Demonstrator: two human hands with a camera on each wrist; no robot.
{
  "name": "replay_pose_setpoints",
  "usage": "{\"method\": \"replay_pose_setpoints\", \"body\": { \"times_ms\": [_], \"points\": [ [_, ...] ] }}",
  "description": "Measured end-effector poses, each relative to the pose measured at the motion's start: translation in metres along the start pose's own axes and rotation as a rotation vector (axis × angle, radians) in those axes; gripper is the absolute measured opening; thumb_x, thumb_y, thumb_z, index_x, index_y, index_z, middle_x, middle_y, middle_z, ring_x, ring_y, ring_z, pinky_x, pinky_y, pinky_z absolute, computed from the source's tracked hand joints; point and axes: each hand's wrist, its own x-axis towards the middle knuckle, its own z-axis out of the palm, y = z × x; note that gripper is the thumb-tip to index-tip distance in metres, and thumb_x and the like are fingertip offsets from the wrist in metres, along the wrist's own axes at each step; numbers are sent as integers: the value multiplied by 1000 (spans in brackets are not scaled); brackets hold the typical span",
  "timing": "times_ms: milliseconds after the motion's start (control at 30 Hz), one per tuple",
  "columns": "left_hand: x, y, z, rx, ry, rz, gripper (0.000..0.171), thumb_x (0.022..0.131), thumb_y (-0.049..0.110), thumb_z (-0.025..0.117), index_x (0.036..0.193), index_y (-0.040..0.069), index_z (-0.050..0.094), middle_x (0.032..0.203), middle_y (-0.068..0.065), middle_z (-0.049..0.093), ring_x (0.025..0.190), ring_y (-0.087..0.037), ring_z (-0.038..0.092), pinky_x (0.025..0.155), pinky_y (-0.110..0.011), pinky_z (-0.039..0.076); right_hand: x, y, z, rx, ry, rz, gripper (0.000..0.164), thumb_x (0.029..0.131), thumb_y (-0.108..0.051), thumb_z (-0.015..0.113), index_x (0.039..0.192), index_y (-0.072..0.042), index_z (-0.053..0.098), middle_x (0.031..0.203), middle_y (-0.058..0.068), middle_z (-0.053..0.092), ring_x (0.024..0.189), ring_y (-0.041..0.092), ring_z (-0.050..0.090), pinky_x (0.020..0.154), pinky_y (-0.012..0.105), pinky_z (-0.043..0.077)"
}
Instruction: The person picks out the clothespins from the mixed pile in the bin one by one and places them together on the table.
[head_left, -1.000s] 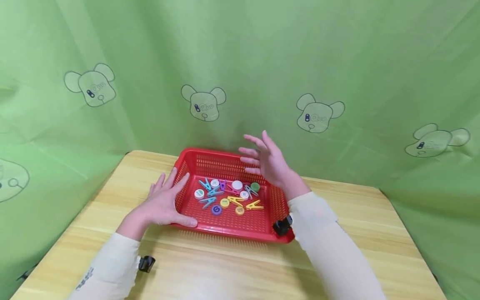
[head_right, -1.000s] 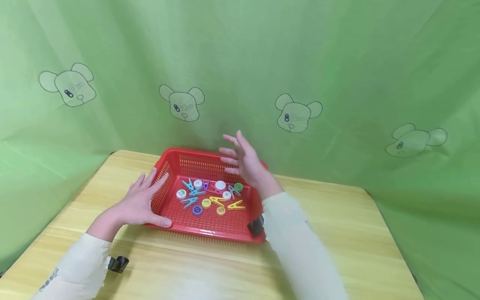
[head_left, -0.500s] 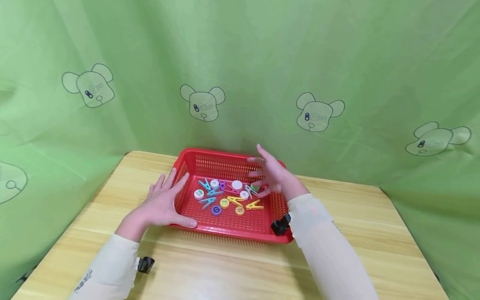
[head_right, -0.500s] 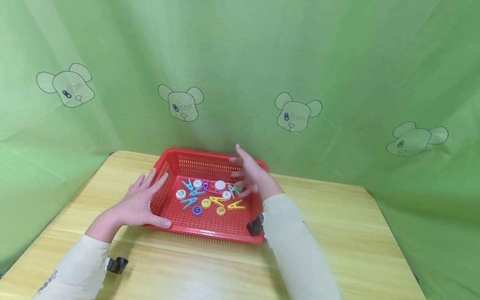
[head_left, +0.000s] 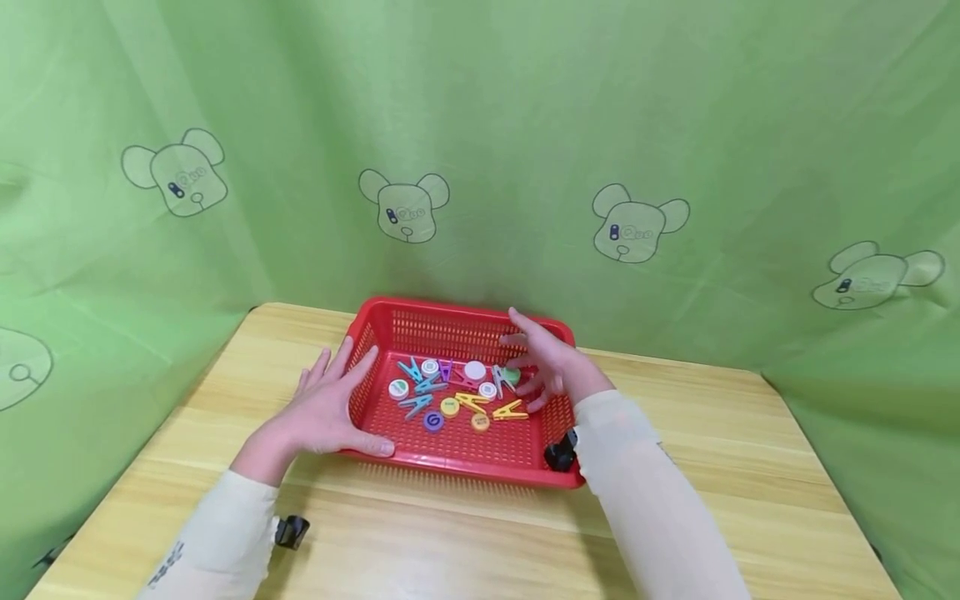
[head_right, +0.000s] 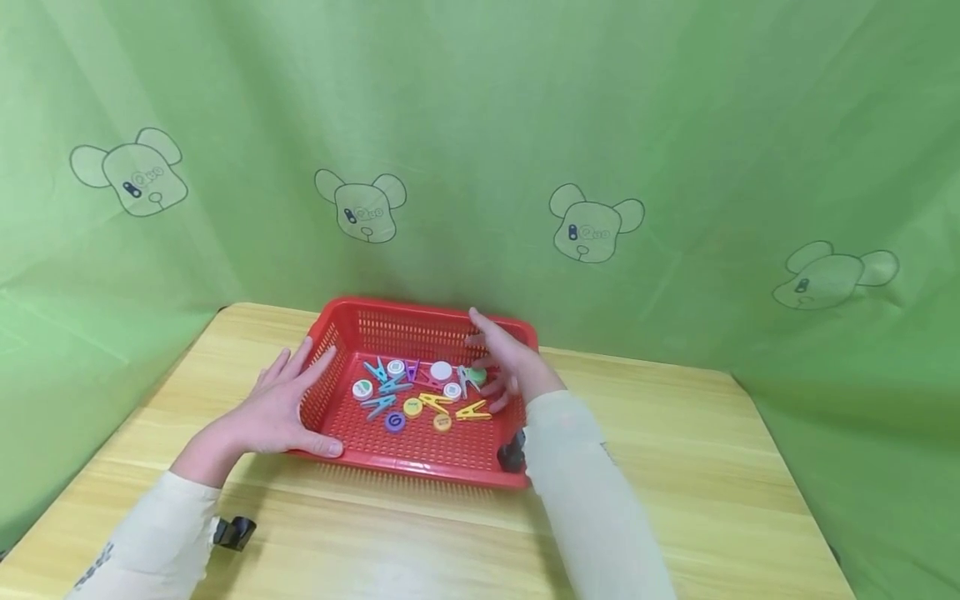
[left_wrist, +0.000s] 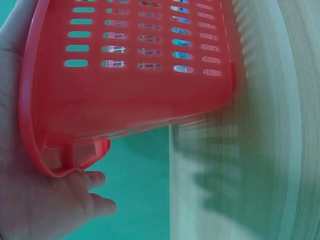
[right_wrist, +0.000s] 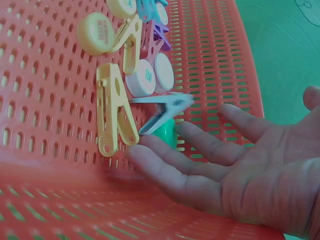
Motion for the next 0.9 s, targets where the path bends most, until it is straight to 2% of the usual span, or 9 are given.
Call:
{"method": "replay_pose_setpoints", "body": {
  "times_ms": [133,300,500,667,900],
  "points": [
    [2,1,-1,-1,1,0,142,53,76,83,162,16,13,165,-20,-5,145,-51,-8,109,-73,1,-2,-2,0,-72,16,2,88,90,-80,36,156,-24,34,152,22,36,123,59,43,85,71,46],
    [3,1,-2,8,-2,1,143,53,76,83,162,17,12,165,-19,-6,145,-51,-8,110,-72,1,-4,-4,2,-148,9,17,84,93,-77,36,158,-24,32,155,21,34,124,60,42,81,70,49],
    [1,1,-1,2,-4,-3,142,53,76,82,162,17,12,165,-19,-6,145,-50,-8,111,-71,1,-1,-2,5,-83,-18,27,91,89,-82,36,158,-24,30,158,20,27,128,61,35,87,72,45],
    [0,2,1,-1,-2,-3,142,53,76,83,162,18,12,165,-19,-6,145,-50,-8,111,-70,1,0,0,7,-58,-11,12,96,85,-86,35,157,-22,32,154,22,32,128,57,39,89,71,44],
    [1,1,1,7,1,2,142,54,75,83,162,19,11,165,-19,-6,146,-50,-8,111,-70,2,9,0,11,-12,-43,8,91,87,-83,37,155,-22,37,148,23,38,127,53,41,93,69,44]
  ]
}}
